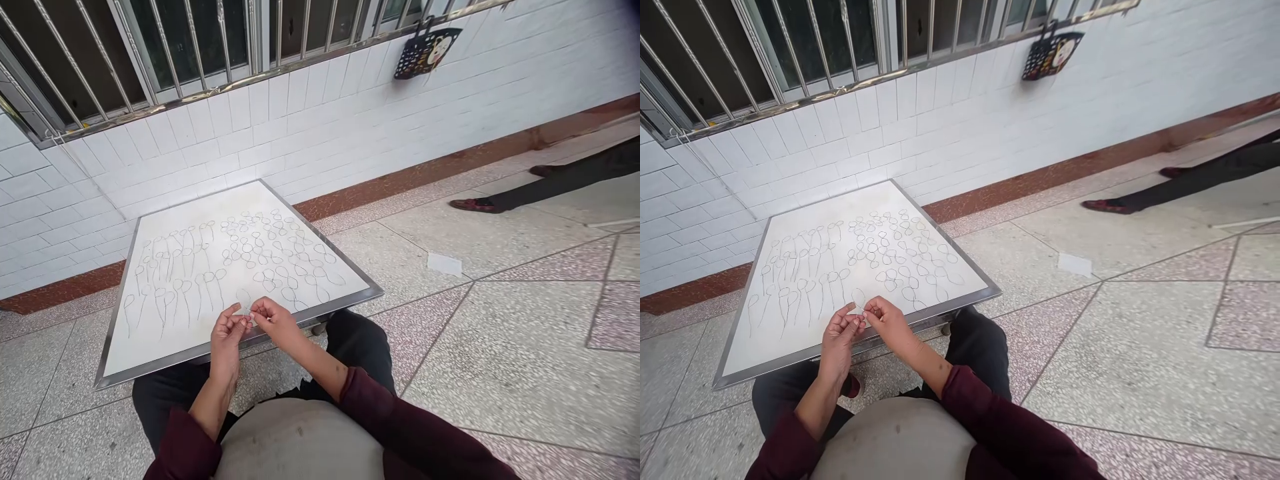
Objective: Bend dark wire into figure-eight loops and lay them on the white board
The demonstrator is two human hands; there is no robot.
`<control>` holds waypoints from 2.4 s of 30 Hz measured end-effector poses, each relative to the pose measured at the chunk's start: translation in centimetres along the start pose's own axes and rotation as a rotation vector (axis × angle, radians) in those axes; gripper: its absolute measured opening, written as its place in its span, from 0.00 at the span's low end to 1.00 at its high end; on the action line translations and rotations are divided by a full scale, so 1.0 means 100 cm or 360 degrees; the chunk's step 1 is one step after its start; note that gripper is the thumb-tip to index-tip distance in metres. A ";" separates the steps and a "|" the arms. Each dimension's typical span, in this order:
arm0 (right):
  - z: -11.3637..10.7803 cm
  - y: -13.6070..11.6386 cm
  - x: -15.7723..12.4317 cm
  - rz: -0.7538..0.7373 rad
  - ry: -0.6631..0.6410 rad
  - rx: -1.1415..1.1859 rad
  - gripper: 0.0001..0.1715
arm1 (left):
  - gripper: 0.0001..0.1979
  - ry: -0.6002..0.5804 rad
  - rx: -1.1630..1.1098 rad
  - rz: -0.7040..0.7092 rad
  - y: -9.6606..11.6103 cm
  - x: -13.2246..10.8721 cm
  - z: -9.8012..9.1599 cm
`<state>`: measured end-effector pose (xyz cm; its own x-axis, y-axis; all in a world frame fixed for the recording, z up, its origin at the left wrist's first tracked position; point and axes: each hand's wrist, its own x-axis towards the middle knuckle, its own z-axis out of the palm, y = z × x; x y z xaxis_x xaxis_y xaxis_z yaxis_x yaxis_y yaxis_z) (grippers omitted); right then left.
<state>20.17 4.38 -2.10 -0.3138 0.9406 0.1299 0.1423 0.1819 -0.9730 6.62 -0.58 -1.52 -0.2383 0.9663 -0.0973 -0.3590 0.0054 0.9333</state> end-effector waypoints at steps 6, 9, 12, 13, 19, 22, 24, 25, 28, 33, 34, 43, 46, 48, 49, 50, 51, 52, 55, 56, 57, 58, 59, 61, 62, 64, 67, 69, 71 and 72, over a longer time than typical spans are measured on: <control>-0.004 -0.017 -0.010 0.0339 -0.0233 0.0782 0.19 | 0.22 -0.0038 -0.0017 -0.0003 0.021 -0.015 0.002; -0.004 -0.024 -0.014 0.0361 -0.0220 0.0885 0.19 | 0.22 -0.0057 0.0041 0.0022 0.028 -0.021 0.003; -0.005 -0.028 -0.017 0.0321 -0.0219 0.0887 0.19 | 0.23 -0.0045 0.0064 0.0058 0.031 -0.025 0.005; -0.005 -0.030 -0.018 0.0304 -0.0224 0.0877 0.18 | 0.23 -0.0032 0.0048 0.0069 0.032 -0.027 0.006; -0.006 -0.043 -0.026 0.0144 -0.0142 0.0617 0.15 | 0.23 -0.0019 -0.0085 0.0058 0.039 -0.036 0.012; -0.007 -0.050 -0.030 0.0066 -0.0071 0.0465 0.11 | 0.24 0.0009 -0.0096 0.0058 0.042 -0.039 0.014; -0.007 -0.053 -0.031 0.0045 -0.0095 0.0457 0.11 | 0.24 0.0030 -0.0096 0.0062 0.043 -0.041 0.014; -0.007 -0.053 -0.032 0.0044 -0.0115 0.0475 0.11 | 0.24 0.0038 -0.0096 0.0061 0.044 -0.041 0.014; -0.006 -0.053 -0.032 0.0046 -0.0149 0.0510 0.11 | 0.24 0.0034 -0.0100 0.0051 0.046 -0.042 0.014; -0.005 -0.052 -0.033 -0.0005 -0.0120 0.0400 0.09 | 0.23 0.0000 -0.0135 0.0039 0.045 -0.042 0.012; -0.005 -0.051 -0.033 -0.0025 -0.0109 0.0372 0.08 | 0.23 -0.0004 -0.0145 0.0037 0.045 -0.042 0.012; -0.004 -0.047 -0.032 -0.0121 -0.0071 0.0254 0.06 | 0.22 0.0013 -0.0191 0.0004 0.046 -0.042 0.012; -0.003 -0.045 -0.032 -0.0152 -0.0075 0.0213 0.06 | 0.22 0.0059 -0.0187 0.0001 0.045 -0.041 0.013; -0.002 -0.044 -0.032 -0.0173 -0.0079 0.0196 0.06 | 0.21 0.0083 -0.0174 0.0016 0.044 -0.040 0.012; -0.002 -0.043 -0.032 -0.0180 -0.0080 0.0195 0.06 | 0.21 0.0097 -0.0167 0.0025 0.043 -0.040 0.012; -0.001 -0.041 -0.032 -0.0182 -0.0084 0.0198 0.06 | 0.21 0.0113 -0.0161 0.0034 0.042 -0.039 0.011; -0.001 -0.040 -0.032 -0.0178 -0.0091 0.0206 0.06 | 0.21 0.0129 -0.0155 0.0041 0.042 -0.039 0.010; -0.001 -0.039 -0.032 -0.0169 -0.0104 0.0221 0.07 | 0.21 0.0143 -0.0149 0.0048 0.042 -0.039 0.010; 0.000 -0.037 -0.032 -0.0109 -0.0170 0.0298 0.09 | 0.21 0.0166 -0.0130 0.0066 0.042 -0.040 0.009; 0.000 -0.037 -0.033 -0.0089 -0.0192 0.0315 0.09 | 0.21 0.0168 -0.0125 0.0071 0.042 -0.040 0.009; 0.000 -0.037 -0.033 -0.0073 -0.0208 0.0320 0.09 | 0.21 0.0170 -0.0124 0.0078 0.043 -0.040 0.009; 0.001 -0.037 -0.034 -0.0059 -0.0222 0.0319 0.09 | 0.21 0.0174 -0.0126 0.0087 0.043 -0.040 0.009; 0.001 -0.037 -0.034 -0.0046 -0.0235 0.0320 0.10 | 0.21 0.0181 -0.0133 0.0096 0.043 -0.040 0.009; 0.002 -0.036 -0.035 -0.0028 -0.0269 0.0352 0.12 | 0.22 0.0205 -0.0156 0.0110 0.043 -0.040 0.008; 0.003 -0.036 -0.036 -0.0031 -0.0290 0.0378 0.13 | 0.22 0.0219 -0.0170 0.0115 0.043 -0.039 0.008; 0.005 -0.035 -0.037 -0.0062 -0.0306 0.0409 0.15 | 0.23 0.0249 -0.0191 0.0122 0.044 -0.038 0.006; 0.007 -0.033 -0.039 -0.0110 -0.0293 0.0377 0.12 | 0.25 0.0294 -0.0213 0.0164 0.049 -0.038 0.004; 0.008 -0.033 -0.039 -0.0124 -0.0286 0.0293 0.08 | 0.27 0.0316 -0.0232 0.0192 0.052 -0.038 0.004; 0.008 -0.032 -0.039 -0.0210 -0.0273 0.0104 0.07 | 0.28 0.0323 -0.0241 0.0201 0.054 -0.038 0.004; 0.008 -0.032 -0.039 -0.0291 -0.0263 -0.0025 0.07 | 0.28 0.0325 -0.0241 0.0202 0.054 -0.038 0.005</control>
<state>20.20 -0.14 0.33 -0.4845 0.8323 0.2694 0.0830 0.3503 -0.9329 6.01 -4.14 4.08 -0.4610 0.8850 -0.0650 -0.4418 -0.1653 0.8818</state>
